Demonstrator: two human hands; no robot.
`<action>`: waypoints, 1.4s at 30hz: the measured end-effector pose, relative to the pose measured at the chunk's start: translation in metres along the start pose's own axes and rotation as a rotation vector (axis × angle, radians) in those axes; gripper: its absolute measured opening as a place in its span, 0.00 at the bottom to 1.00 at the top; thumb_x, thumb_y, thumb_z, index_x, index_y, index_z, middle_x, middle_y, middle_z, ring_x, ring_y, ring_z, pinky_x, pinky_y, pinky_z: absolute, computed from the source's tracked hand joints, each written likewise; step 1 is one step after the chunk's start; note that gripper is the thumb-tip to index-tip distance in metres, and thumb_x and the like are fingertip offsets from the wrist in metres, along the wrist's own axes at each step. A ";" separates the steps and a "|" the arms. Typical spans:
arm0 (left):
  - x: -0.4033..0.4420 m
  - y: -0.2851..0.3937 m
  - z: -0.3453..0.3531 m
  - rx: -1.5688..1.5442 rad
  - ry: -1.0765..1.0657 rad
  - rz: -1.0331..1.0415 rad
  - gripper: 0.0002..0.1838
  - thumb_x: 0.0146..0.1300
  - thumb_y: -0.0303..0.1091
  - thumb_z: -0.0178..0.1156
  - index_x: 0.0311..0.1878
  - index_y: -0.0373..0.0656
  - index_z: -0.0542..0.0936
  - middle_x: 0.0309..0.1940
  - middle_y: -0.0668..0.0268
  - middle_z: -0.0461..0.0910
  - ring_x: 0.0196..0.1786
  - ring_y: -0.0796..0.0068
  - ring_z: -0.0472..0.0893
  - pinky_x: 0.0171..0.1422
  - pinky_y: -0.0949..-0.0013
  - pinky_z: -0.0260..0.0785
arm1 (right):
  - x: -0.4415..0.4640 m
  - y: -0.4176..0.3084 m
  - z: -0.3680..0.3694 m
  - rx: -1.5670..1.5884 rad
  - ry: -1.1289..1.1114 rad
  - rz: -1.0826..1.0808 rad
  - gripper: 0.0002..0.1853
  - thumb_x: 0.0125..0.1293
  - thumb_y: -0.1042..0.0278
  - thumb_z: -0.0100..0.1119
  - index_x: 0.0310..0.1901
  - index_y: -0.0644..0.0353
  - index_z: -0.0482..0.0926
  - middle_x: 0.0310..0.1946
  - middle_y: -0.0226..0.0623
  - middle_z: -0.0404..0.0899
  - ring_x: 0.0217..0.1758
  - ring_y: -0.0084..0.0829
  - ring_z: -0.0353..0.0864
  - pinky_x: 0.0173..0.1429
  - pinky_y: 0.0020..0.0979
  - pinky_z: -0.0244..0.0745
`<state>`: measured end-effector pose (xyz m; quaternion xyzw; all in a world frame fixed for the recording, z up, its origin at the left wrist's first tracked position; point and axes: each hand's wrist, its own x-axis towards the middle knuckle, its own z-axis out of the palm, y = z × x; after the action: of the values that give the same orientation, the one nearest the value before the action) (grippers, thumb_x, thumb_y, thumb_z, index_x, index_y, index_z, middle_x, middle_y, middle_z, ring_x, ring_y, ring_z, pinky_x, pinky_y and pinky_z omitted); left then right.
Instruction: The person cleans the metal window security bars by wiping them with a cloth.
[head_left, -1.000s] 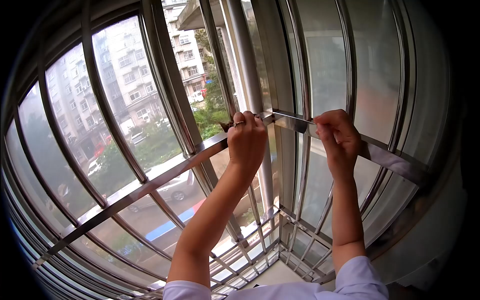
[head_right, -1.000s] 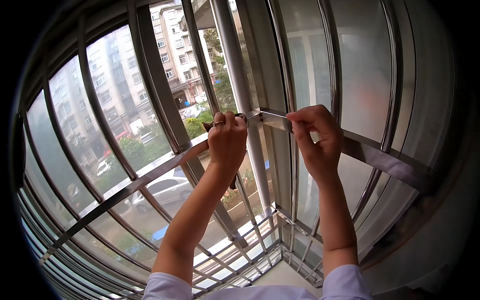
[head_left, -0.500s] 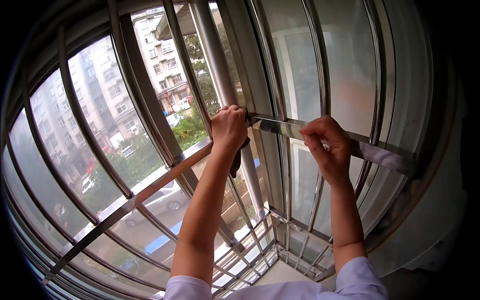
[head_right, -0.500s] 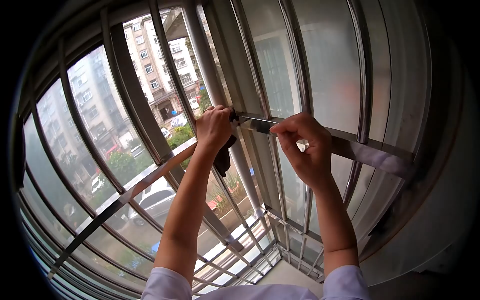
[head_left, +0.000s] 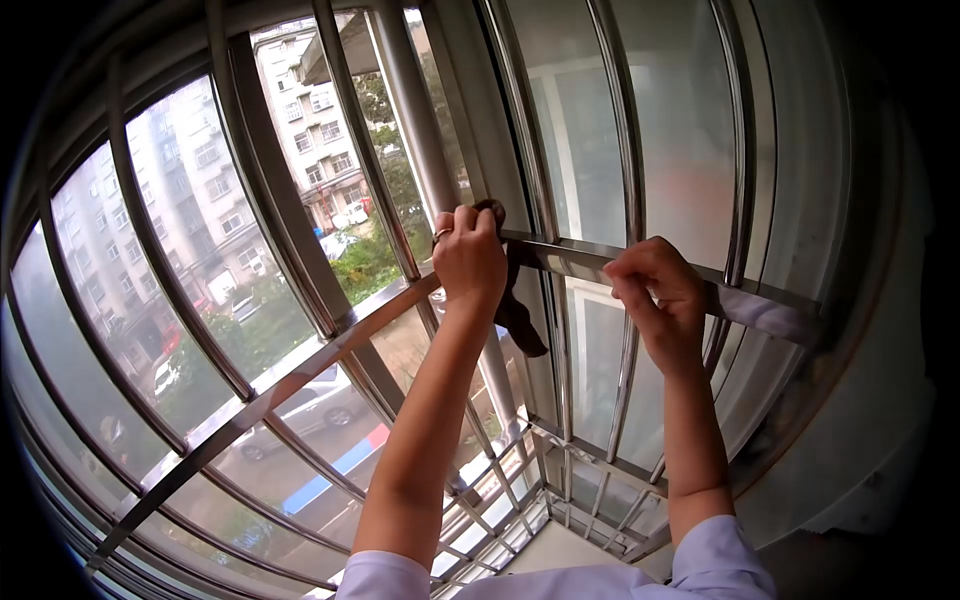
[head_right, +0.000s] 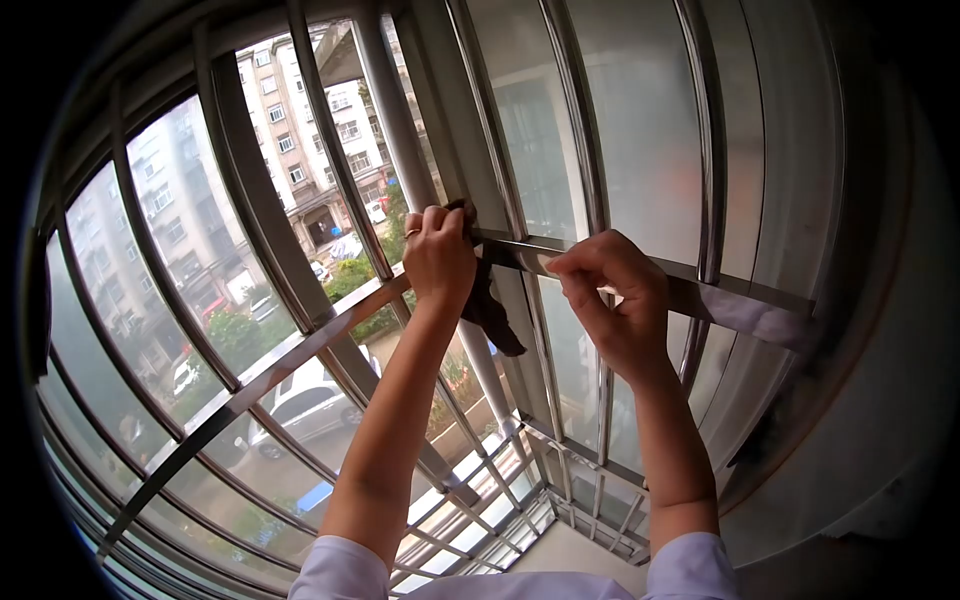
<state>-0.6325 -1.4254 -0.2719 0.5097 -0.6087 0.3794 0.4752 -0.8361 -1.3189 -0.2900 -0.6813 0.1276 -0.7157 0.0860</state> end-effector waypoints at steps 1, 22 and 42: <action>-0.004 0.001 0.005 0.009 -0.006 0.143 0.07 0.57 0.28 0.57 0.38 0.45 0.82 0.36 0.64 0.78 0.44 0.59 0.79 0.45 0.60 0.74 | -0.001 -0.002 -0.003 0.021 -0.008 0.006 0.04 0.63 0.79 0.59 0.36 0.61 0.82 0.31 0.29 0.78 0.30 0.16 0.76 0.35 0.19 0.71; 0.054 -0.001 -0.005 -1.896 -0.579 -0.759 0.17 0.63 0.23 0.46 0.54 0.37 0.76 0.43 0.59 0.81 0.43 0.67 0.83 0.46 0.66 0.79 | 0.048 0.012 0.032 -0.953 -0.316 -0.180 0.25 0.61 0.84 0.49 0.62 0.77 0.64 0.56 0.56 0.71 0.57 0.48 0.77 0.61 0.38 0.76; 0.012 -0.008 -0.008 -0.861 -0.189 -0.068 0.18 0.58 0.24 0.52 0.50 0.49 0.82 0.40 0.57 0.80 0.44 0.52 0.81 0.51 0.60 0.73 | 0.054 0.013 0.038 -1.244 -0.246 -0.310 0.03 0.57 0.77 0.54 0.33 0.64 0.73 0.28 0.46 0.81 0.33 0.42 0.84 0.37 0.38 0.79</action>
<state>-0.6238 -1.4222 -0.2584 0.3174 -0.7350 0.0272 0.5986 -0.8020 -1.3500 -0.2410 -0.6912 0.4077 -0.4291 -0.4146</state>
